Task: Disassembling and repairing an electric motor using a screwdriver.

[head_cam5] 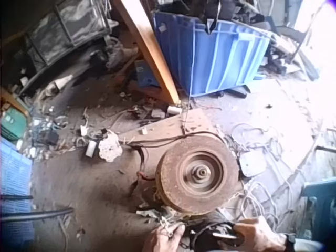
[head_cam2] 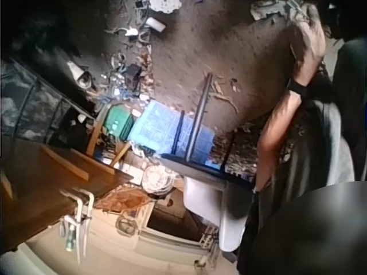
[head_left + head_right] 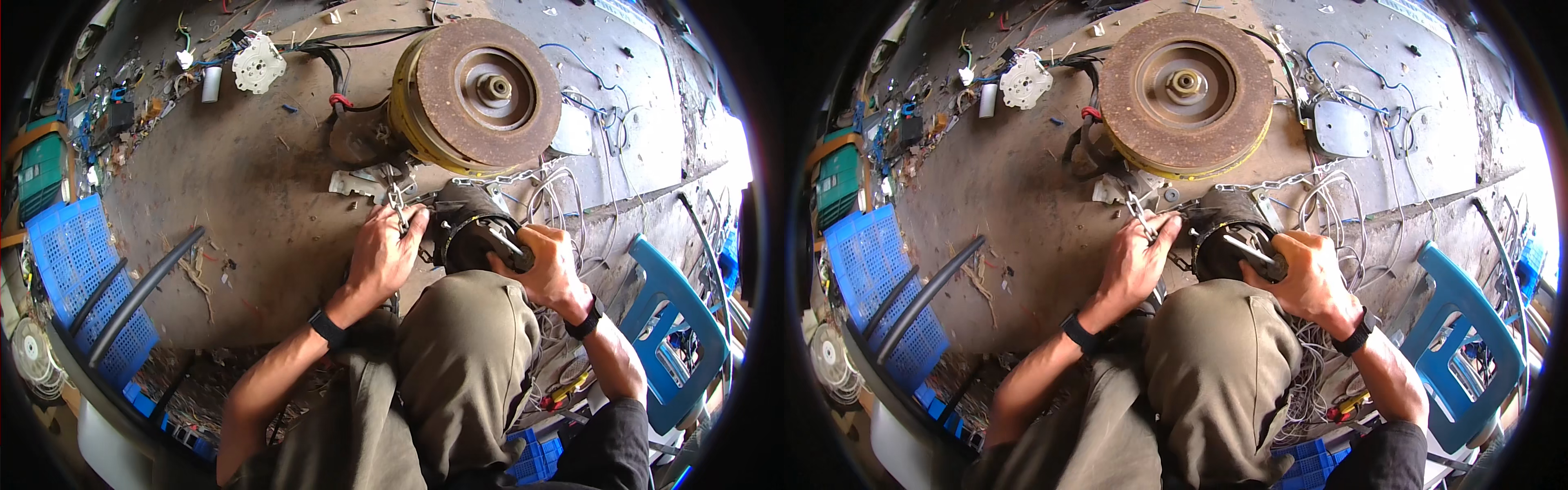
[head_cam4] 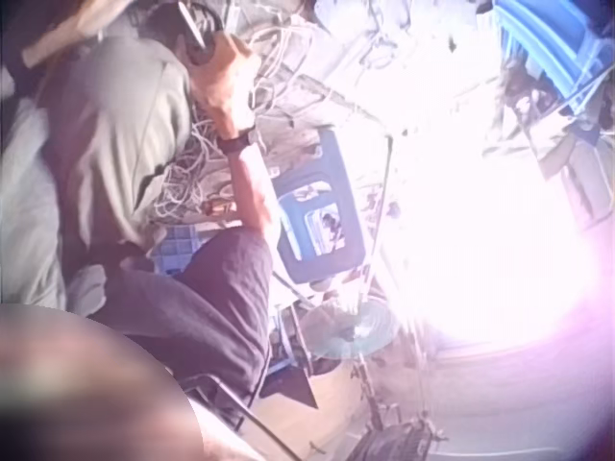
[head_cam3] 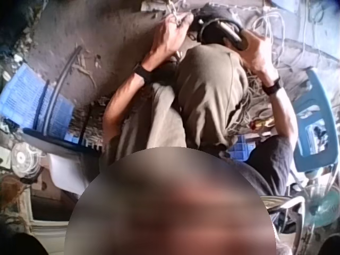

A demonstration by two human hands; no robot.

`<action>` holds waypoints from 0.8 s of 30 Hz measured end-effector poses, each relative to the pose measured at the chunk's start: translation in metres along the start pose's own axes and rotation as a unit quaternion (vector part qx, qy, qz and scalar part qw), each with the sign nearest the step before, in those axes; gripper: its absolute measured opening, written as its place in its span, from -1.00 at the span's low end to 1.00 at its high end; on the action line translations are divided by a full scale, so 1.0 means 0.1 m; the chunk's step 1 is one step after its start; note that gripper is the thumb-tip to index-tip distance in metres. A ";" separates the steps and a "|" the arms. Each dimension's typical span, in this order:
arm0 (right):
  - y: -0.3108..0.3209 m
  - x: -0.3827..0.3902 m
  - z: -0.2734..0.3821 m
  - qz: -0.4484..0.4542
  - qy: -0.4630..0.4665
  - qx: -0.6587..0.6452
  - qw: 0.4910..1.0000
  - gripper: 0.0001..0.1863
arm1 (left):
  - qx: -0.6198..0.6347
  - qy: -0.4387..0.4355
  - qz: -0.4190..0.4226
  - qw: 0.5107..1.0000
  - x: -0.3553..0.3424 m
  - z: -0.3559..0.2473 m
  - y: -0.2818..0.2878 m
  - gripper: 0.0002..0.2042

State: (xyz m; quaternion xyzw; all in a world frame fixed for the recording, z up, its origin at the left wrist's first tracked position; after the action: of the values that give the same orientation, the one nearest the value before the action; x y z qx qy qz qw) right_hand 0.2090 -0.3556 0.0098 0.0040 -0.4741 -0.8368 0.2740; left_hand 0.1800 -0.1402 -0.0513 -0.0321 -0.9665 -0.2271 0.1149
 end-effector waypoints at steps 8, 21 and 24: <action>0.05 0.15 -0.22 -0.011 -0.010 -0.009 1.000 -0.63 | 0.047 -0.106 0.076 0.990 -0.04 -0.24 -0.10 -0.77; 0.05 0.20 -0.12 -0.010 -0.055 0.024 0.998 -0.54 | 0.173 -0.091 0.111 0.974 -0.01 -0.20 -0.12 -0.81; 0.07 0.18 -0.06 0.007 -0.087 0.047 0.995 -0.55 | 0.215 -0.074 0.093 0.969 0.02 -0.12 -0.13 -0.84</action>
State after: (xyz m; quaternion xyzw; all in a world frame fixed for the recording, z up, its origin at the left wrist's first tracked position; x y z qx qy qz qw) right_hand 0.1985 -0.3714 0.0172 -0.0593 -0.5351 -0.8086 0.2374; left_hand 0.1794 -0.1570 -0.0457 -0.1134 -0.9912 0.0010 0.0680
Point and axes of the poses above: each hand's wrist, its own x-axis away from the middle knuckle, its own y-axis out of the back of the hand, z = x × y, the point moved 10 cm from there along -x, towards the middle knuckle, and after that the axes turned 7 degrees about x, right-handed, at the moved point
